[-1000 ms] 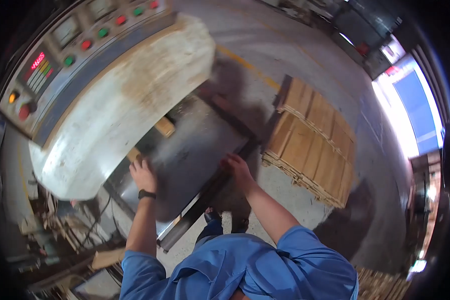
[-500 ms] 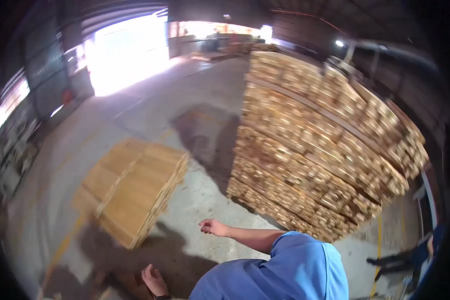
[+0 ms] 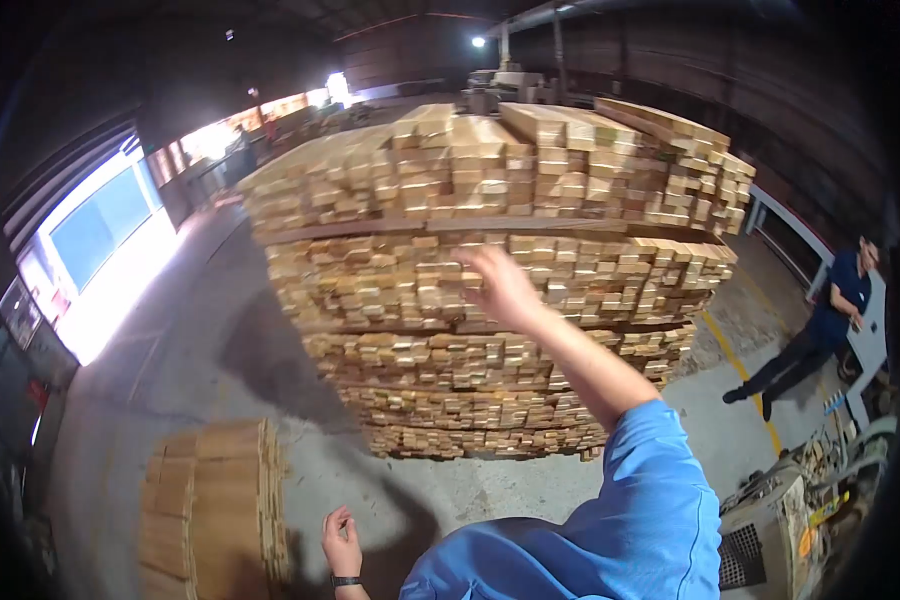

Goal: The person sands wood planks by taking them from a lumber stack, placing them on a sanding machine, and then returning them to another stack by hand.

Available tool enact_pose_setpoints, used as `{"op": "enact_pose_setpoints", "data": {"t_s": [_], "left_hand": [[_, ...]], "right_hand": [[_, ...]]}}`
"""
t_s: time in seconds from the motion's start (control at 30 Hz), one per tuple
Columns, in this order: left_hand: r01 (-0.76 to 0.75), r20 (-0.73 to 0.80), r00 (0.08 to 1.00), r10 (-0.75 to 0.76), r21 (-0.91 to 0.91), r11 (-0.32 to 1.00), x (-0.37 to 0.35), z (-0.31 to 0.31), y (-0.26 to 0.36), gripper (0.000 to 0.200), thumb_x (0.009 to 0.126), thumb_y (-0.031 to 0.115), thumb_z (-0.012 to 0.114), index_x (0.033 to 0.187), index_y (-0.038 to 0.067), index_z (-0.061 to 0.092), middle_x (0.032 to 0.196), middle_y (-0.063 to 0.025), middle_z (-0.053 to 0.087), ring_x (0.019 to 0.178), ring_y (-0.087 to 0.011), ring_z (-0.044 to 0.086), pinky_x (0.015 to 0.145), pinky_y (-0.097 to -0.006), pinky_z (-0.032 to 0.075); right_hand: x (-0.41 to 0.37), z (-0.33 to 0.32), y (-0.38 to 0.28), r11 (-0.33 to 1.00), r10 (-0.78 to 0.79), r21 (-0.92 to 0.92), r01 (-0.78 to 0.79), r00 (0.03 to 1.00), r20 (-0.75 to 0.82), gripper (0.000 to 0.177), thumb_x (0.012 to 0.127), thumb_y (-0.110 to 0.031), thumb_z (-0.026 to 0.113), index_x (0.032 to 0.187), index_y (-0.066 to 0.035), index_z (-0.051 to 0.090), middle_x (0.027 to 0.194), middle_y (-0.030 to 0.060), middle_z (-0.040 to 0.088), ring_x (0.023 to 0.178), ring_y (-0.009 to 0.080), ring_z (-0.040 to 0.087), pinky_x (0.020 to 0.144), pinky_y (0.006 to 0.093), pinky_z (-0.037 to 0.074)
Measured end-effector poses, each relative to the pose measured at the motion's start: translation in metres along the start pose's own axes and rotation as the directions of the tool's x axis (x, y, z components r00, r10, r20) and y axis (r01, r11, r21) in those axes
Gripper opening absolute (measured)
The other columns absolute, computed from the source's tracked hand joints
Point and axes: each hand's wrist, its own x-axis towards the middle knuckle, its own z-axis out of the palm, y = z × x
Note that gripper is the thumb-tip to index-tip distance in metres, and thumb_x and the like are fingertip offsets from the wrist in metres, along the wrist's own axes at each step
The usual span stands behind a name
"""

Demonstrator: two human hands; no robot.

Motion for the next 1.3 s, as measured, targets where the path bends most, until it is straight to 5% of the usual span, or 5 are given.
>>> {"op": "enact_pose_setpoints", "data": {"t_s": [0.1, 0.27, 0.47, 0.7, 1.3], "left_hand": [[-0.032, 0.043, 0.999, 0.032, -0.005, 0.999, 0.043, 0.015, 0.014, 0.027, 0.092, -0.004, 0.062, 0.118, 0.0, 0.064, 0.109, -0.0128, 0.066, 0.098, -0.025, 0.067, 0.089, -0.0355, 0.054], [-0.062, 0.149, 0.986, 0.07, -0.056, 0.996, 0.105, 0.04, -0.003, 0.026, 0.093, -0.003, 0.06, 0.118, -0.001, 0.064, 0.108, -0.0131, 0.066, 0.099, -0.0245, 0.067, 0.09, -0.0351, 0.054], [-0.112, 0.27, 0.953, 0.136, -0.103, 0.988, 0.189, 0.06, 0.007, 0.023, 0.093, -0.002, 0.061, 0.116, -0.002, 0.065, 0.105, -0.0125, 0.067, 0.097, -0.0241, 0.069, 0.088, -0.0348, 0.055], [-0.253, 0.428, 0.855, 0.293, -0.148, 0.956, 0.261, 0.092, 0.037, 0.019, 0.095, 0.002, 0.063, 0.113, 0.0, 0.067, 0.102, -0.0105, 0.067, 0.095, -0.0214, 0.069, 0.083, -0.0322, 0.056], [-0.495, 0.494, 0.596, 0.633, -0.395, 0.774, 0.3, 0.178, 0.213, 0.021, 0.093, 0.006, 0.067, 0.113, 0.003, 0.069, 0.103, -0.0114, 0.07, 0.099, -0.0286, 0.069, 0.087, -0.0365, 0.054]], "right_hand": [[0.05, -0.076, 0.041, 0.907, 0.003, -0.409, -0.102, 0.972, -0.236, 0.075, 0.075, -0.028, 0.086, 0.141, -0.014, 0.053, 0.133, 0.0154, 0.057, 0.127, 0.0375, 0.052, 0.105, 0.0514, 0.045], [0.089, -0.136, 0.132, 0.698, 0.158, -0.541, -0.469, 0.838, -0.522, 0.086, 0.077, -0.045, 0.085, 0.148, -0.015, 0.047, 0.151, 0.0196, 0.043, 0.138, 0.0393, 0.043, 0.114, 0.0539, 0.035], [0.108, -0.179, 0.146, 0.511, 0.16, -0.858, -0.06, 0.987, 0.026, 0.062, 0.089, -0.008, 0.065, 0.148, -0.013, 0.047, 0.138, 0.0096, 0.057, 0.132, 0.0292, 0.053, 0.109, 0.0442, 0.043], [0.129, -0.194, 0.155, 0.559, 0.299, -0.828, -0.051, 0.943, 0.144, 0.071, 0.069, -0.015, 0.088, 0.13, -0.006, 0.054, 0.118, 0.0102, 0.066, 0.117, 0.0287, 0.064, 0.095, 0.0396, 0.055], [0.154, -0.211, 0.156, 0.568, 0.45, -0.819, -0.083, 0.864, 0.224, 0.056, 0.073, -0.025, 0.08, 0.123, -0.008, 0.062, 0.093, 0.0158, 0.073, 0.089, 0.0336, 0.072, 0.079, 0.0447, 0.058]]}}
